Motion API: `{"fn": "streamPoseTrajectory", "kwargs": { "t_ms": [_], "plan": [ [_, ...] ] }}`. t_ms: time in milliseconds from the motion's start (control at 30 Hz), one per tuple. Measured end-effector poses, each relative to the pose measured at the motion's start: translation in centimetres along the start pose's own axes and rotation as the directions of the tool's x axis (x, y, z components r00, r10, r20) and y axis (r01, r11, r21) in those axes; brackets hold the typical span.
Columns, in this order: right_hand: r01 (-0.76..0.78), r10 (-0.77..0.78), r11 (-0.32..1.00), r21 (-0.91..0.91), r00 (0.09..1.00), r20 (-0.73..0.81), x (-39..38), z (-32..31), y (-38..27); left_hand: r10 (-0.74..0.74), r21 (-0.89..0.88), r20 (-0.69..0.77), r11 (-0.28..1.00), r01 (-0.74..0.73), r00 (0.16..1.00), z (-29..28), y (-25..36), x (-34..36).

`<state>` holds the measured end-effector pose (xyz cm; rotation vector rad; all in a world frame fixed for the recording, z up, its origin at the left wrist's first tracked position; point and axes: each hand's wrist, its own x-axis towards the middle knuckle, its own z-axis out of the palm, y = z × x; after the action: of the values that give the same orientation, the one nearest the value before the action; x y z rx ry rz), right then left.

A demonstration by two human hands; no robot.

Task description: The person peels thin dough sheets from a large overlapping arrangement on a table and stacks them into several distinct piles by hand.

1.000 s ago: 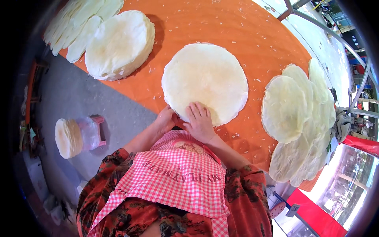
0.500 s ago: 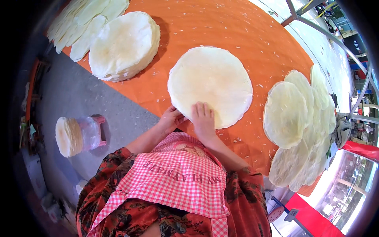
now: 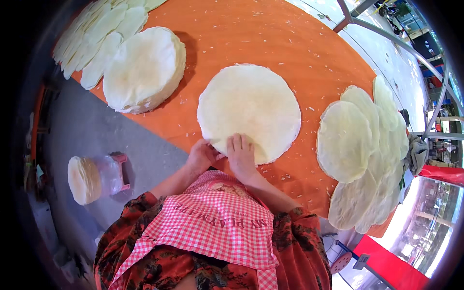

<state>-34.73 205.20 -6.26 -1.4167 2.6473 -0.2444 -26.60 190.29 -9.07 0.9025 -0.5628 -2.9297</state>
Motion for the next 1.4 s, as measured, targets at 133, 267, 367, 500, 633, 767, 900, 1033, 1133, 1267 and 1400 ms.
{"fn": "streamPoseTrajectory", "kwargs": {
  "t_ms": [133,267,367,500,633,767,900,1033,1133,1267,1400],
  "plan": [
    [0.078,-0.070,0.995,0.059,0.988,-0.134,-1.1,-1.6,1.0,0.083,0.149,-0.131,0.987,-0.063,0.988,0.4,-0.6,1.7],
    [-0.080,0.261,0.897,0.434,0.890,-0.375,-7.0,-1.9,5.9,0.231,0.239,-0.190,0.954,-0.183,0.954,0.0,-1.0,2.3],
    [-0.164,0.445,0.750,0.641,0.842,-0.304,-6.1,-2.1,9.6,0.217,0.324,-0.213,0.936,-0.141,0.953,-2.0,-1.0,2.1],
    [-0.005,0.359,0.617,0.787,0.891,-0.276,5.6,-3.6,12.5,0.139,0.359,-0.281,0.933,-0.030,0.950,-3.0,-0.7,1.7],
    [0.146,0.170,0.782,0.606,0.885,-0.433,19.2,-2.3,13.6,0.252,0.347,-0.172,0.920,-0.181,0.952,-1.6,-0.7,1.4],
    [0.069,0.136,0.896,0.439,0.898,-0.419,26.9,-0.4,13.9,0.283,0.382,-0.193,0.904,-0.194,0.939,-1.0,-0.8,1.1],
    [0.024,-0.036,0.966,0.259,0.998,0.043,30.5,-1.1,14.1,0.293,0.457,-0.269,0.877,-0.146,0.918,-2.8,-1.5,1.3],
    [-0.027,-0.051,0.959,0.284,0.964,0.263,32.8,-1.2,15.2,0.310,0.413,-0.263,0.892,-0.184,0.914,-1.2,-1.6,0.7],
    [-0.114,0.223,0.849,0.515,0.962,-0.155,34.3,-1.5,18.3,0.323,0.447,-0.266,0.876,-0.180,0.908,-0.3,-1.3,0.3],
    [-0.071,0.545,0.566,0.822,0.780,-0.307,31.5,-3.3,25.0,0.322,0.471,-0.242,0.864,-0.180,0.915,-0.2,-1.1,1.0],
    [-0.244,0.591,0.280,0.928,0.806,0.034,17.4,-4.5,27.0,0.331,0.432,-0.277,0.881,-0.191,0.902,-0.5,-1.2,0.9]
  ]
}}
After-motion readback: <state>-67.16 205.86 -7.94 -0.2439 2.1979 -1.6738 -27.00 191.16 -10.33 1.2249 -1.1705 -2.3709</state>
